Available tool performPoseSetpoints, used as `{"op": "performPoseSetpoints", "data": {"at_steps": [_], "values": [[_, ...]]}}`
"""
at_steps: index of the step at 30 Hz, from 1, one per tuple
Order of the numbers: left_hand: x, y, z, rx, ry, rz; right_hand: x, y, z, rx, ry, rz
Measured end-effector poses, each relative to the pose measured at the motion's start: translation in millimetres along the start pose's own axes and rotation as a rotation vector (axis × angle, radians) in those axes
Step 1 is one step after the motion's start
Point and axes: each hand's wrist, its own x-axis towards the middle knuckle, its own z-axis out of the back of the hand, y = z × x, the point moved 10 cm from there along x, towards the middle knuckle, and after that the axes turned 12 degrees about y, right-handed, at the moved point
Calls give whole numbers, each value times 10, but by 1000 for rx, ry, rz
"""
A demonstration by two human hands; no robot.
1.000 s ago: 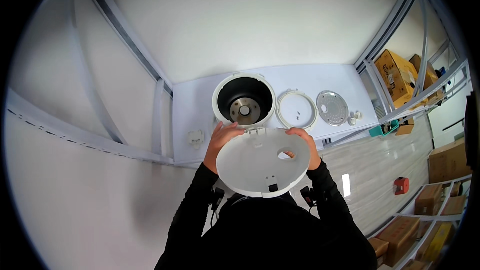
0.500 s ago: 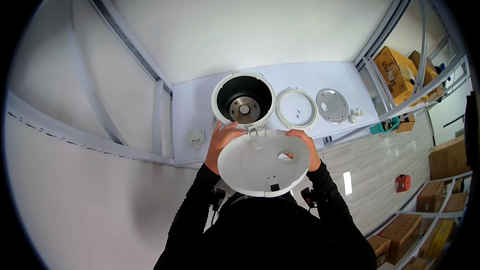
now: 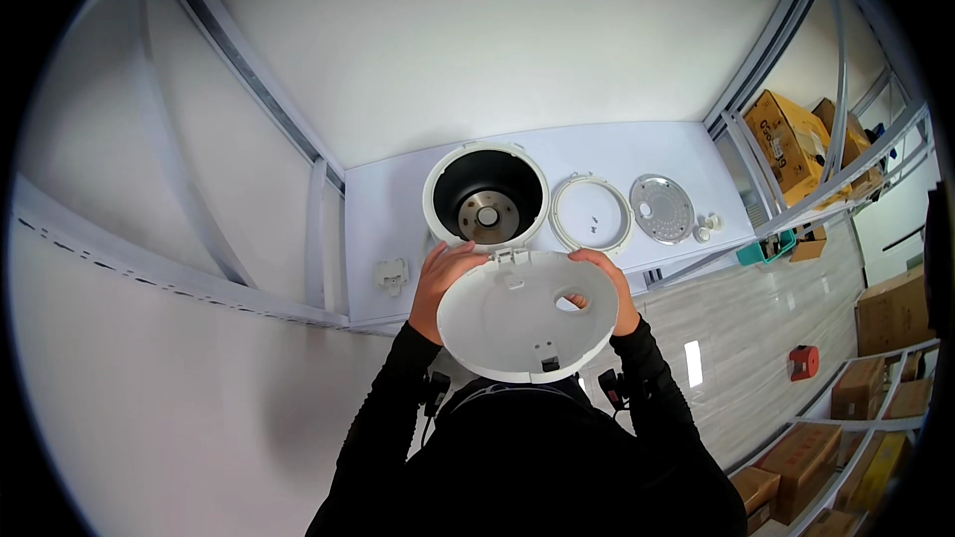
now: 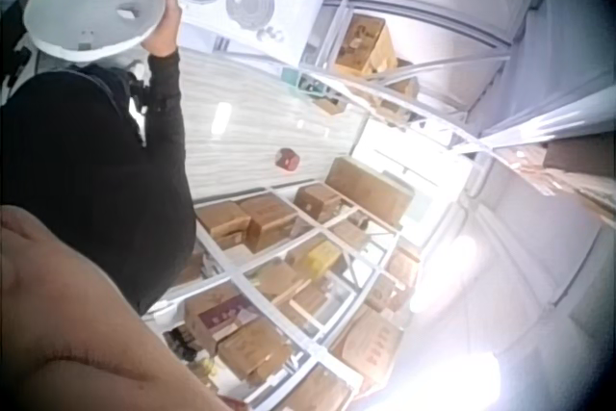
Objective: The person assembles a white cylindrical appliance on a white table. They attach a lid, insert and tighten screws with a screwdriver, and place a perforated metal plate on top. The person handles the appliance, lid, screws, and plate throughout the process.
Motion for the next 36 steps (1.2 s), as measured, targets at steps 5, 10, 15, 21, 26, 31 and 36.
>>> {"op": "performPoseSetpoints", "data": {"at_steps": [5, 10, 15, 21, 26, 31, 36], "values": [[1, -17, -6, 21, -1, -19, -10, 25, 14, -57, -13, 28], [-3, 128, -71, 19, -9, -10, 46, 45, 16, -58, -15, -30], [15, 229, -78, -66, -47, 46, 71, 59, 16, -26, -25, -89], [2, 194, 15, 8, -148, 76, 162, 47, 50, -30, -62, -83], [123, 133, 165, -206, -223, 194, 333, 49, 65, 40, -147, -75], [49, 214, 290, -55, -389, 259, 577, 26, 89, 34, -173, -167], [85, 289, 288, -109, -425, 315, 734, -63, 113, -46, -230, -184]]}}
